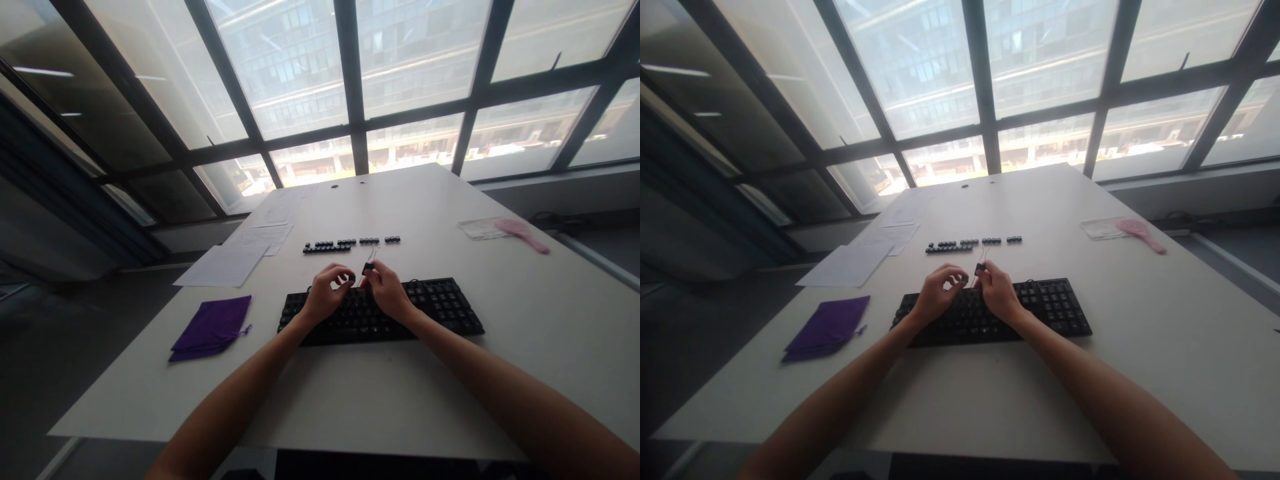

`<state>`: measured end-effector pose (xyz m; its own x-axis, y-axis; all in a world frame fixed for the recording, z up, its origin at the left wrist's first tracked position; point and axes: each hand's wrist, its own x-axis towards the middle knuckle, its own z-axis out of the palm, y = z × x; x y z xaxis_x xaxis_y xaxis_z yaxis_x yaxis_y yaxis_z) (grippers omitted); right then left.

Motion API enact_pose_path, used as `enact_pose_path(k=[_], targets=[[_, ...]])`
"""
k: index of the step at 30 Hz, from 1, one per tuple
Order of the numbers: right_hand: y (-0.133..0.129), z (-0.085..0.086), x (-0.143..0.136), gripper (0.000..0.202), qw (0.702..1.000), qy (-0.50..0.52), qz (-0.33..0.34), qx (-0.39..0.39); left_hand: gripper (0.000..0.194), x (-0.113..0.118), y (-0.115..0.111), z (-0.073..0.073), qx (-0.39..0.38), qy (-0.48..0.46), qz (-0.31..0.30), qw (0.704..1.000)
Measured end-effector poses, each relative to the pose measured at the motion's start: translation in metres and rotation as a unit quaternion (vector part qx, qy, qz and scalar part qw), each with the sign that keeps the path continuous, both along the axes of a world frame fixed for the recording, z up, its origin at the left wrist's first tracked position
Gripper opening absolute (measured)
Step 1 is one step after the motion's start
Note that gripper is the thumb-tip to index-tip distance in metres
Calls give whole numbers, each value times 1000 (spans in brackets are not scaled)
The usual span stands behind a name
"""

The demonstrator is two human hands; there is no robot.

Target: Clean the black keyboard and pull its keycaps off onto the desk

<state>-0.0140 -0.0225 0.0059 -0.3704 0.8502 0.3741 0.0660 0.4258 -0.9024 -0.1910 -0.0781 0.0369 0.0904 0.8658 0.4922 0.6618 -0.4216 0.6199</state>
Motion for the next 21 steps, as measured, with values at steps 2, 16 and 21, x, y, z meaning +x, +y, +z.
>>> enact_pose_path(k=[2, 16, 21], targets=[[1, -1, 0, 19, 1000, 2, -9, 1, 13, -8, 18, 2, -20, 12, 35, 999], [1, -2, -1, 18, 1000, -3, -14, -3, 14, -17, 135, -27, -58, 210, 78, 973], [1, -3, -1, 17, 1000, -5, -14, -1, 11, -20, 145, -26, -15, 241, 109, 964]])
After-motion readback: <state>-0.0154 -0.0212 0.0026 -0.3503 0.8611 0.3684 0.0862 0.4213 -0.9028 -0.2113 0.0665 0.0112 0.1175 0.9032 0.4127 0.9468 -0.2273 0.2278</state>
